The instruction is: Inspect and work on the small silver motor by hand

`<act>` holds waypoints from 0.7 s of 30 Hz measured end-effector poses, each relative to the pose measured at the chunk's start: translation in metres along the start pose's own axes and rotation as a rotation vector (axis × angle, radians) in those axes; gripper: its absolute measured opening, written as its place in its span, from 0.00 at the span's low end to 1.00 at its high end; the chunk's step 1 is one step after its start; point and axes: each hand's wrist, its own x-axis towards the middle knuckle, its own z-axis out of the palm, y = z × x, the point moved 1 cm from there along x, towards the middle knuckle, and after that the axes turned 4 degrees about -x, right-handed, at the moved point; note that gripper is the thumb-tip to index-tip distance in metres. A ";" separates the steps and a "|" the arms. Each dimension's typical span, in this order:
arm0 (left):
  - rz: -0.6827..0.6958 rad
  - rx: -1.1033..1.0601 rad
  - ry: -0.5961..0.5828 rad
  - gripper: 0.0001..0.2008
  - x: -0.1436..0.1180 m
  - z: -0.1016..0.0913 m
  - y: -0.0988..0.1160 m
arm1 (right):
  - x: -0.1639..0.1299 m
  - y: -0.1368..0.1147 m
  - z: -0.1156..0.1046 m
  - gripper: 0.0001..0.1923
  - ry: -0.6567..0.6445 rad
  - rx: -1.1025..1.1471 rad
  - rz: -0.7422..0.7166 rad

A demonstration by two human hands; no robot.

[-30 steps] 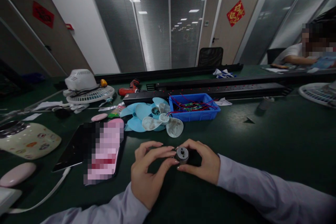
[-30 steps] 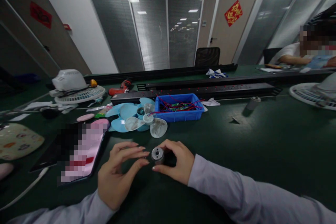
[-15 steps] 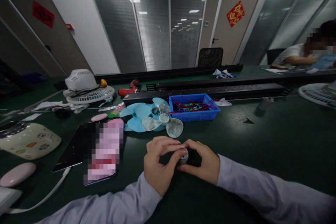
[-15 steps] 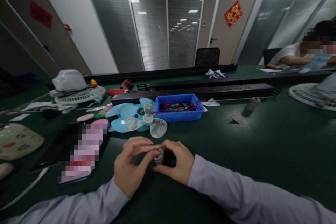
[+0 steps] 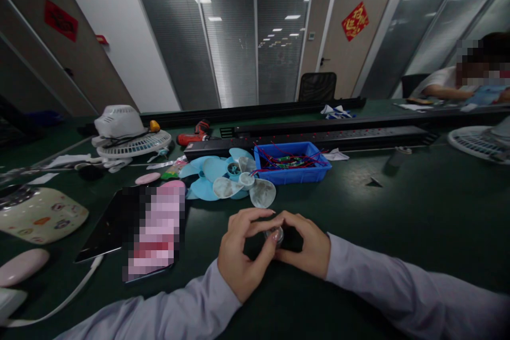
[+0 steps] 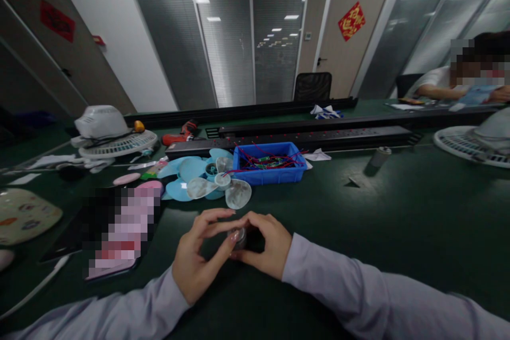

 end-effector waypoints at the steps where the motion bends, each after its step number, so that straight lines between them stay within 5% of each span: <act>1: -0.015 -0.015 -0.003 0.13 0.000 0.001 0.000 | 0.000 0.000 0.000 0.14 -0.003 -0.003 0.001; 10: -0.122 -0.253 0.154 0.13 0.000 0.013 -0.001 | -0.001 0.001 0.001 0.17 -0.007 0.006 0.013; 15: -0.121 -0.241 0.250 0.13 -0.002 0.002 0.000 | 0.000 0.000 0.000 0.17 -0.014 0.013 0.034; 21: -0.198 0.053 0.026 0.08 -0.031 -0.035 -0.019 | -0.001 -0.003 -0.004 0.19 -0.038 0.024 0.059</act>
